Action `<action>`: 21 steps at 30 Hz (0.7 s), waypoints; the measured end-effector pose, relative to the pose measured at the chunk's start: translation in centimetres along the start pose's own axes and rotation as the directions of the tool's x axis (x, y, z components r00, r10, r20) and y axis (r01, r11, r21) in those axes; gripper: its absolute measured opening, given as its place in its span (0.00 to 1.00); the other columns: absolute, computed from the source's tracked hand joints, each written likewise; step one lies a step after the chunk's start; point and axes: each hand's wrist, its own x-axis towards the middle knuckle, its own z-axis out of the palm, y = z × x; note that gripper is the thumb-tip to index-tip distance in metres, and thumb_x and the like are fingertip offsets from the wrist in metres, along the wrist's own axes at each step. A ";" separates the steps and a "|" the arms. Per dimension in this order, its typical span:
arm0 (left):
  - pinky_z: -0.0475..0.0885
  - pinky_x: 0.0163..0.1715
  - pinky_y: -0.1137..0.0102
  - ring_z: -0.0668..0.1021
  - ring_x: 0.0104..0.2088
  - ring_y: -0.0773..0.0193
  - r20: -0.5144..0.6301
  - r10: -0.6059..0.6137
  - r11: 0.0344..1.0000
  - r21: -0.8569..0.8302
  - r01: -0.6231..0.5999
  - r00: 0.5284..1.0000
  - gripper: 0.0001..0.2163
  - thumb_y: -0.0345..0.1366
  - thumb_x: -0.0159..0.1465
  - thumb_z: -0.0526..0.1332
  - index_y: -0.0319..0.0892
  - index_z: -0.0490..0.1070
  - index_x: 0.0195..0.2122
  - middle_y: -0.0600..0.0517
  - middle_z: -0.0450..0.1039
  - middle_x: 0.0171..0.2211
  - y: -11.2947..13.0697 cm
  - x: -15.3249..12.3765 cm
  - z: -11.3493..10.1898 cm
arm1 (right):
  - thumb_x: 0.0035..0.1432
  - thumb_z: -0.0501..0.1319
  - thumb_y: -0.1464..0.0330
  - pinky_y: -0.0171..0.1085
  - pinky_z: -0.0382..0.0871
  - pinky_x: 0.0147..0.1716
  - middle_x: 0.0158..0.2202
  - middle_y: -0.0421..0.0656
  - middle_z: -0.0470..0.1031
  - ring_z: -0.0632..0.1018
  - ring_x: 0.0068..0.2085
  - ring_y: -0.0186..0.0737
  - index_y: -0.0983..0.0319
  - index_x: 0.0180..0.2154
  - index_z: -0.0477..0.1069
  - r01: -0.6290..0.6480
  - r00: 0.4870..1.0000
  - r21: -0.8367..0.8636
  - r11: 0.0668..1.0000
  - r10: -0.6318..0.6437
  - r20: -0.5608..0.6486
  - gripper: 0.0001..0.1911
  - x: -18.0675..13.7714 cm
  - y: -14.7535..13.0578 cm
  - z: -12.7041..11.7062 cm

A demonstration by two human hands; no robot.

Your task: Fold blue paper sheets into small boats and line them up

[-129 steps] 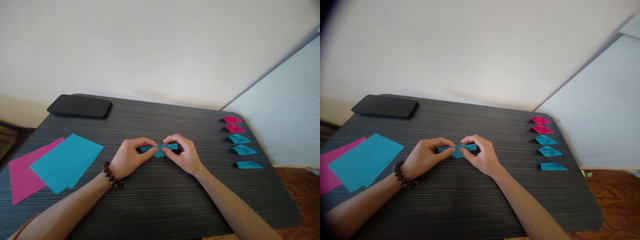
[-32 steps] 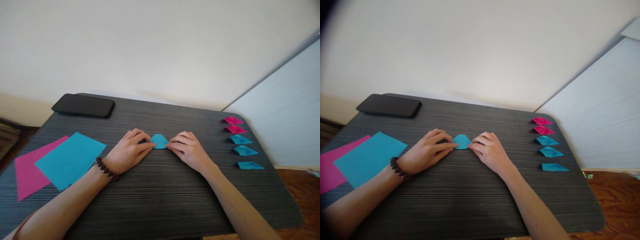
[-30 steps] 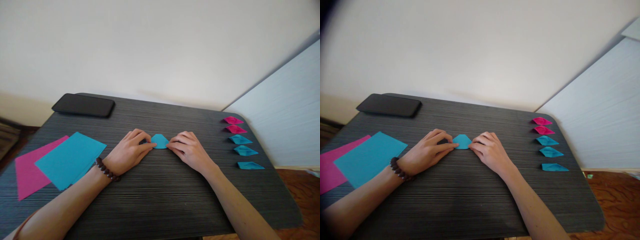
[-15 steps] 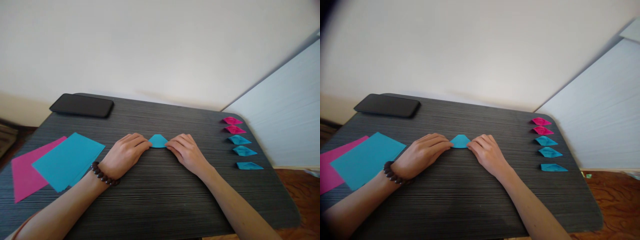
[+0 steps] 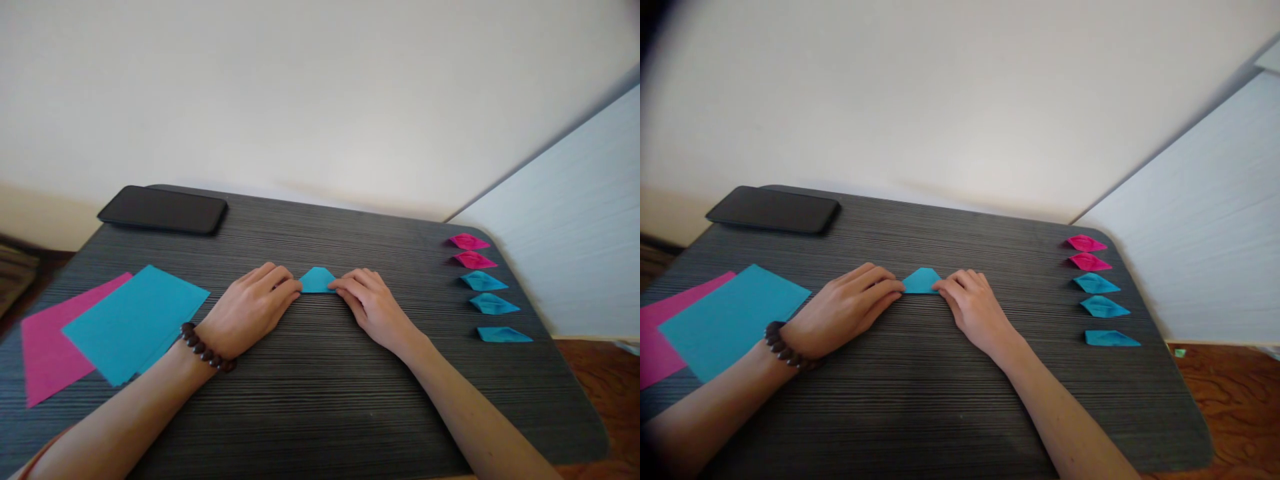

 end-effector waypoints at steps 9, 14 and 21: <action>0.67 0.43 0.63 0.70 0.38 0.61 -0.026 -0.100 0.980 -0.176 0.094 0.995 0.11 0.33 0.67 0.50 0.40 0.71 0.38 0.49 0.70 0.35 0.1 0.4 0.7 | 0.63 0.53 0.66 0.41 0.61 0.40 0.40 0.45 0.71 0.70 0.41 0.41 0.59 0.45 0.69 -0.009 0.999 0.038 0.999 0.011 -0.051 0.11 -0.1 -0.4 0.3; 0.66 0.43 0.63 0.70 0.38 0.61 0.035 -0.121 0.972 -0.198 0.126 0.992 0.11 0.35 0.67 0.49 0.40 0.70 0.38 0.49 0.70 0.35 0.0 0.5 0.7 | 0.63 0.53 0.65 0.40 0.59 0.40 0.38 0.42 0.73 0.70 0.40 0.38 0.59 0.40 0.71 -0.002 1.000 0.046 0.999 0.003 -0.025 0.09 0.0 -0.3 0.3; 0.66 0.43 0.62 0.70 0.38 0.60 0.089 -0.167 0.966 -0.186 0.181 0.982 0.10 0.37 0.67 0.50 0.41 0.69 0.37 0.50 0.71 0.35 0.2 0.6 0.4 | 0.63 0.53 0.65 0.39 0.59 0.39 0.34 0.40 0.73 0.71 0.37 0.37 0.59 0.37 0.71 -0.137 0.991 0.123 0.983 0.136 0.009 0.10 0.5 -0.5 0.2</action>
